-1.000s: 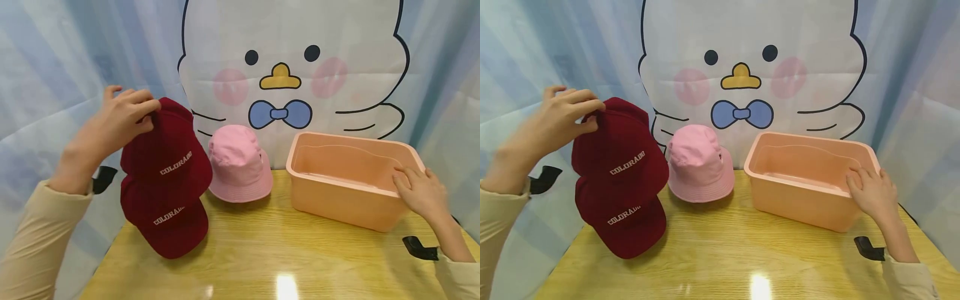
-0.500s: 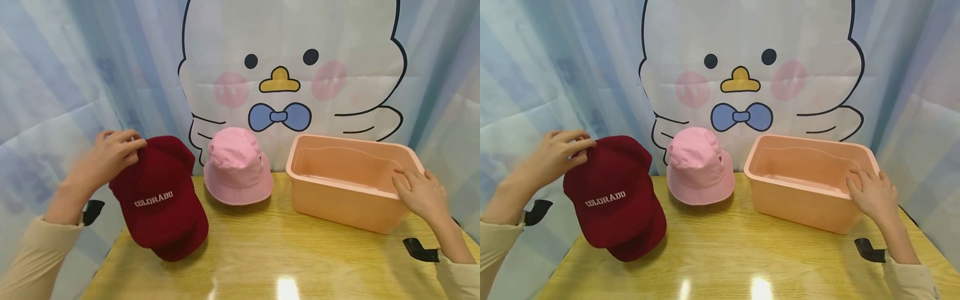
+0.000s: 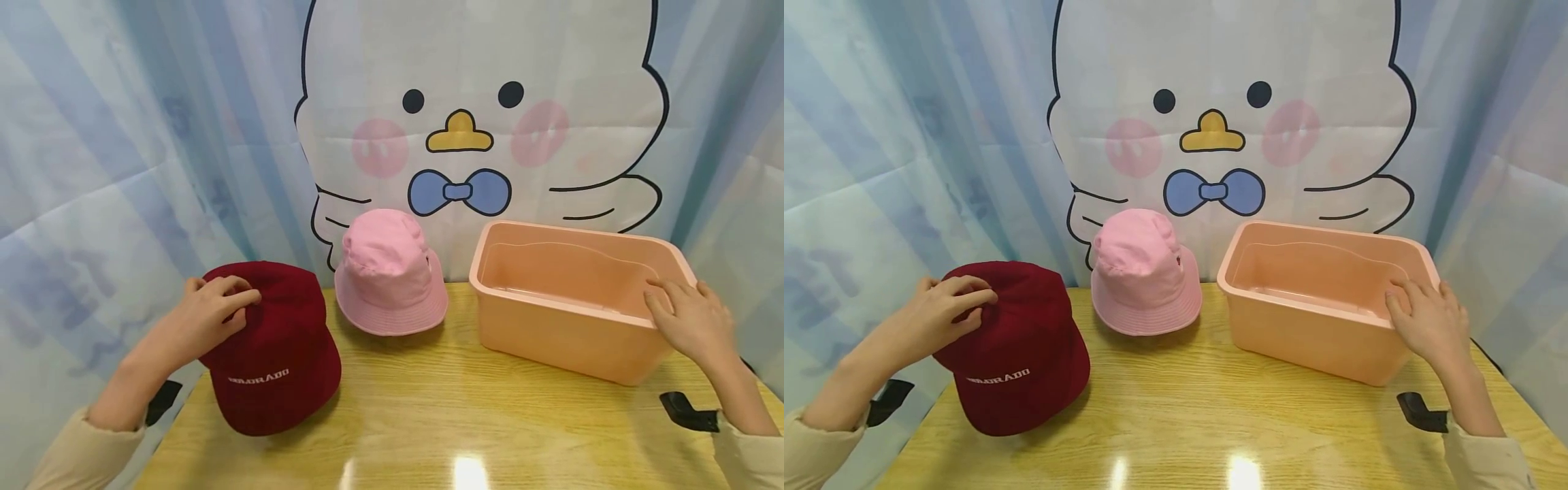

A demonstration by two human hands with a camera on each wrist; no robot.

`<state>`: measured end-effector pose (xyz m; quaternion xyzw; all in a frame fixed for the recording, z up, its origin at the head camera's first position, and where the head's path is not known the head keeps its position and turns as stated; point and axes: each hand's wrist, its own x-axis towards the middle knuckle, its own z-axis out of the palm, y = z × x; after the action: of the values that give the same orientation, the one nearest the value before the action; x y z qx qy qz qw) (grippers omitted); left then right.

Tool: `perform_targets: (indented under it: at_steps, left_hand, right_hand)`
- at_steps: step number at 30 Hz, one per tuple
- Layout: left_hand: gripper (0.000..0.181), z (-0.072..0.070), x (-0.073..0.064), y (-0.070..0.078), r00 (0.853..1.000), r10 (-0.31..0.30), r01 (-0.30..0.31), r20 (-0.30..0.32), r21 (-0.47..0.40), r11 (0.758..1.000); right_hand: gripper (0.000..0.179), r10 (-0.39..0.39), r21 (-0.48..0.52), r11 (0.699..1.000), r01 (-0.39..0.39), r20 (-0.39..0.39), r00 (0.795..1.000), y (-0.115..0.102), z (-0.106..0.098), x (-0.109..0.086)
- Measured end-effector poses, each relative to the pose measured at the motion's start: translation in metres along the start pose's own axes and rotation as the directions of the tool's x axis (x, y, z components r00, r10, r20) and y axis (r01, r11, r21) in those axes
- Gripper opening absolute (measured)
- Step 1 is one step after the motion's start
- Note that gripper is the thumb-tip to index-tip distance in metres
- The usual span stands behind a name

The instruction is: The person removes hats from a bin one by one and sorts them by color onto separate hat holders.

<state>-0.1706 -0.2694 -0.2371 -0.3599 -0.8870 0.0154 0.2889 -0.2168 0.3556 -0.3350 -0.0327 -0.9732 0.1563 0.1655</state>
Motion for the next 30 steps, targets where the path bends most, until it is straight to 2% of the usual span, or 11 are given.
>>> perform_targets:
  at_steps: [4, 6, 8, 12, 15, 17, 19, 22, 24, 26, 30]
  left_hand:
    - [0.031, 0.005, -0.003, -0.003, 0.999, -0.036, 0.036, 0.031, -0.024, 0.999]
    - [0.025, 0.008, -0.004, -0.004, 0.999, -0.030, 0.030, 0.013, -0.037, 0.999]
    - [0.007, 0.011, -0.004, -0.007, 0.999, 0.002, -0.005, -0.049, -0.058, 0.998]
    - [0.043, 0.011, 0.005, -0.014, 0.972, 0.083, -0.096, -0.219, -0.045, 0.994]
    - [0.039, 0.001, 0.015, -0.026, 0.950, 0.101, -0.106, -0.295, 0.000, 0.994]
    - [0.022, -0.009, 0.020, -0.035, 0.946, 0.048, -0.048, -0.319, 0.008, 0.999]
    - [0.010, -0.020, 0.022, -0.044, 0.940, -0.053, 0.053, -0.336, -0.008, 0.999]
    - [0.015, -0.032, 0.024, -0.056, 0.911, -0.250, 0.247, -0.327, -0.052, 0.968]
    - [0.013, -0.033, 0.025, -0.063, 0.896, -0.325, 0.320, -0.303, -0.069, 0.945]
    - [0.012, -0.028, 0.025, -0.068, 0.902, -0.343, 0.335, -0.262, -0.074, 0.939]
    - [0.014, -0.009, 0.021, -0.061, 0.950, -0.267, 0.254, -0.160, -0.099, 0.962]
  right_hand:
    - [0.059, -0.019, 0.009, 1.000, 0.018, 0.012, 1.000, 0.003, -0.001, -0.001]
    - [0.058, -0.036, 0.020, 0.999, 0.036, 0.019, 0.999, 0.004, -0.002, -0.001]
    - [0.056, -0.051, 0.032, 0.998, 0.050, 0.026, 0.998, 0.004, -0.003, -0.002]
    - [0.056, -0.057, 0.044, 0.997, 0.056, 0.027, 0.998, 0.004, -0.004, -0.003]
    - [0.056, -0.054, 0.045, 0.998, 0.053, 0.025, 0.998, 0.005, -0.004, -0.003]
    - [0.057, -0.052, 0.042, 0.998, 0.051, 0.028, 0.998, 0.005, -0.004, -0.003]
    - [0.057, -0.049, 0.039, 0.998, 0.048, 0.031, 0.998, 0.004, -0.004, -0.003]
    - [0.058, -0.047, 0.043, 0.998, 0.045, 0.035, 0.998, 0.004, -0.004, -0.002]
    - [0.058, -0.041, 0.047, 0.998, 0.039, 0.035, 0.999, 0.004, -0.004, -0.002]
    - [0.059, -0.037, 0.048, 0.998, 0.035, 0.035, 0.999, 0.004, -0.005, -0.002]
    - [0.058, -0.034, 0.044, 0.998, 0.032, 0.036, 0.999, 0.004, -0.005, -0.002]
